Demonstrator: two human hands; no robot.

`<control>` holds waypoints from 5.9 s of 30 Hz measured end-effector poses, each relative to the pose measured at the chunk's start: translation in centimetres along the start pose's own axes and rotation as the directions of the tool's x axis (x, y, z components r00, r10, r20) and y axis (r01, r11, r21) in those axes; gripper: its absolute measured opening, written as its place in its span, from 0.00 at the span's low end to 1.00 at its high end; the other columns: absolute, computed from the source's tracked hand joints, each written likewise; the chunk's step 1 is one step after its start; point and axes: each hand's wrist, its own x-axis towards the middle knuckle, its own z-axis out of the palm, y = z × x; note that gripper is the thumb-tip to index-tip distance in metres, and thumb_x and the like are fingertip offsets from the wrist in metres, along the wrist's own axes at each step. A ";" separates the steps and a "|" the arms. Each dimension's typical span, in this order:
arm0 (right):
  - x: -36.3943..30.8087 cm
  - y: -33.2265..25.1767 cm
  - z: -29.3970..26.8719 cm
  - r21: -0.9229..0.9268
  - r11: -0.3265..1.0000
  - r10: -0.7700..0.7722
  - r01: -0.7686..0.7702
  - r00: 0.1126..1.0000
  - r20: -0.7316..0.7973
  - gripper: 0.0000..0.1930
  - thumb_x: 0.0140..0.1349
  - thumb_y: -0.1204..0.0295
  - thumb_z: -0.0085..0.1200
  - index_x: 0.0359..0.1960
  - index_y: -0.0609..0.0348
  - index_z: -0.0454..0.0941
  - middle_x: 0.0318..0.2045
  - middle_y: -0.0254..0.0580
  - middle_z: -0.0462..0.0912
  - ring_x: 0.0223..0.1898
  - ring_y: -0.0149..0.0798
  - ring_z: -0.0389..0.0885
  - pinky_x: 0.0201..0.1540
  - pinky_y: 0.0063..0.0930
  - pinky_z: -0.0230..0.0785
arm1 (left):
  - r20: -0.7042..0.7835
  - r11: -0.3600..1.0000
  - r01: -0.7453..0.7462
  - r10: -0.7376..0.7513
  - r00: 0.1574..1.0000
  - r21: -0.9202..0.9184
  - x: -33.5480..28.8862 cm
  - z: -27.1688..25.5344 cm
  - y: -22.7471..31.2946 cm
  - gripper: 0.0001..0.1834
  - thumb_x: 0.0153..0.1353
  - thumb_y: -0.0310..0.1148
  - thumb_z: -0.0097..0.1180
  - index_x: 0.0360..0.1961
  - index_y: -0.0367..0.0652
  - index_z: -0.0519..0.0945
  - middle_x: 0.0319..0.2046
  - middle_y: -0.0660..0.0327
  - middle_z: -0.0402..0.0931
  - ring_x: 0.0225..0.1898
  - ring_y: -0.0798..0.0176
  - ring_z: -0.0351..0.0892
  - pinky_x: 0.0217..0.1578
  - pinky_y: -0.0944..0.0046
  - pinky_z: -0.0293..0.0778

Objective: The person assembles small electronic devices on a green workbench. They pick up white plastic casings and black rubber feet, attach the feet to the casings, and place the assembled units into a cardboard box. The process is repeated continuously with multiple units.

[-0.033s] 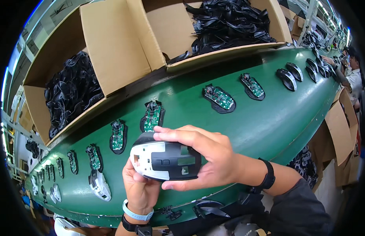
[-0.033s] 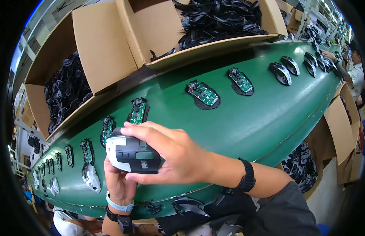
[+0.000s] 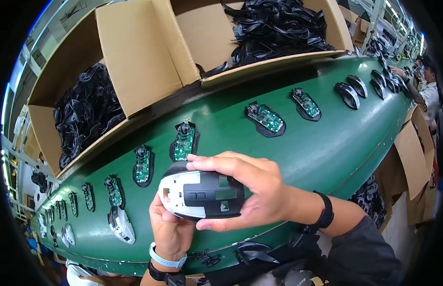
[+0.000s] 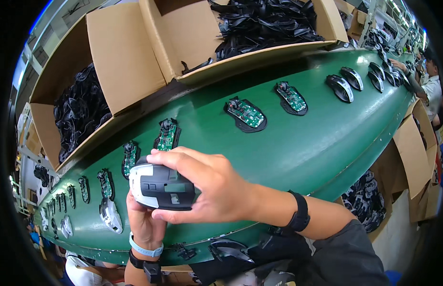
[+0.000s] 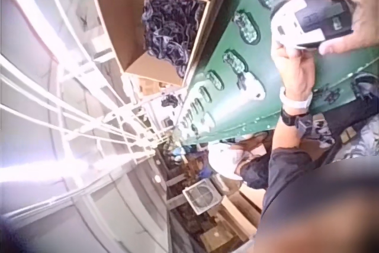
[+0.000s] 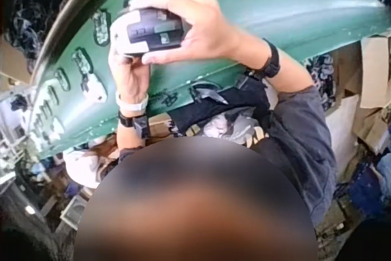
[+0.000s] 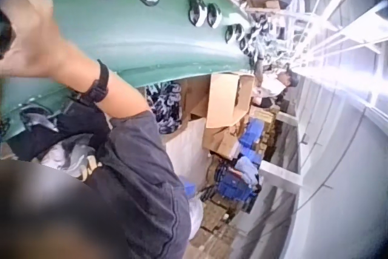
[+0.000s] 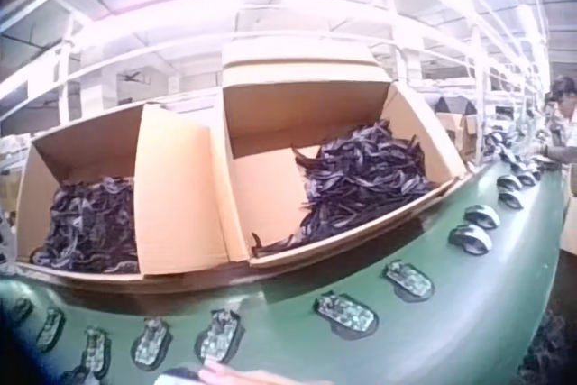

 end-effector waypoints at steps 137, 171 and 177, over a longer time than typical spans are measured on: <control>25.9 14.0 14.3 -0.458 0.819 -0.026 0.346 0.819 0.573 0.10 0.58 0.76 0.57 0.40 0.60 0.87 0.38 0.55 0.86 0.45 0.58 0.85 0.52 0.47 0.79 | 0.136 0.949 -0.240 0.270 0.953 -0.207 5.2 -5.1 1.8 0.36 0.75 0.56 0.42 0.67 0.34 0.70 0.59 0.45 0.76 0.50 0.45 0.85 0.40 0.44 0.87; 22.7 0.1 4.5 0.029 0.999 -0.007 -0.017 0.758 0.653 0.19 0.63 0.90 0.48 0.49 0.60 0.87 0.46 0.37 0.75 0.41 0.29 0.81 0.43 0.22 0.76 | -0.217 0.798 -0.600 0.598 0.772 0.064 6.0 -5.6 1.8 0.29 0.74 0.44 0.45 0.72 0.48 0.62 0.34 0.51 0.77 0.30 0.63 0.79 0.30 0.64 0.78; 11.3 -5.2 -1.4 0.034 0.986 0.118 -0.160 0.839 0.531 0.40 0.54 0.90 0.65 0.70 0.53 0.72 0.49 0.39 0.80 0.44 0.28 0.79 0.47 0.24 0.77 | 0.097 0.889 -0.440 0.430 0.898 0.130 3.8 -1.1 1.5 0.32 0.71 0.35 0.56 0.73 0.43 0.62 0.52 0.54 0.77 0.48 0.62 0.81 0.51 0.61 0.78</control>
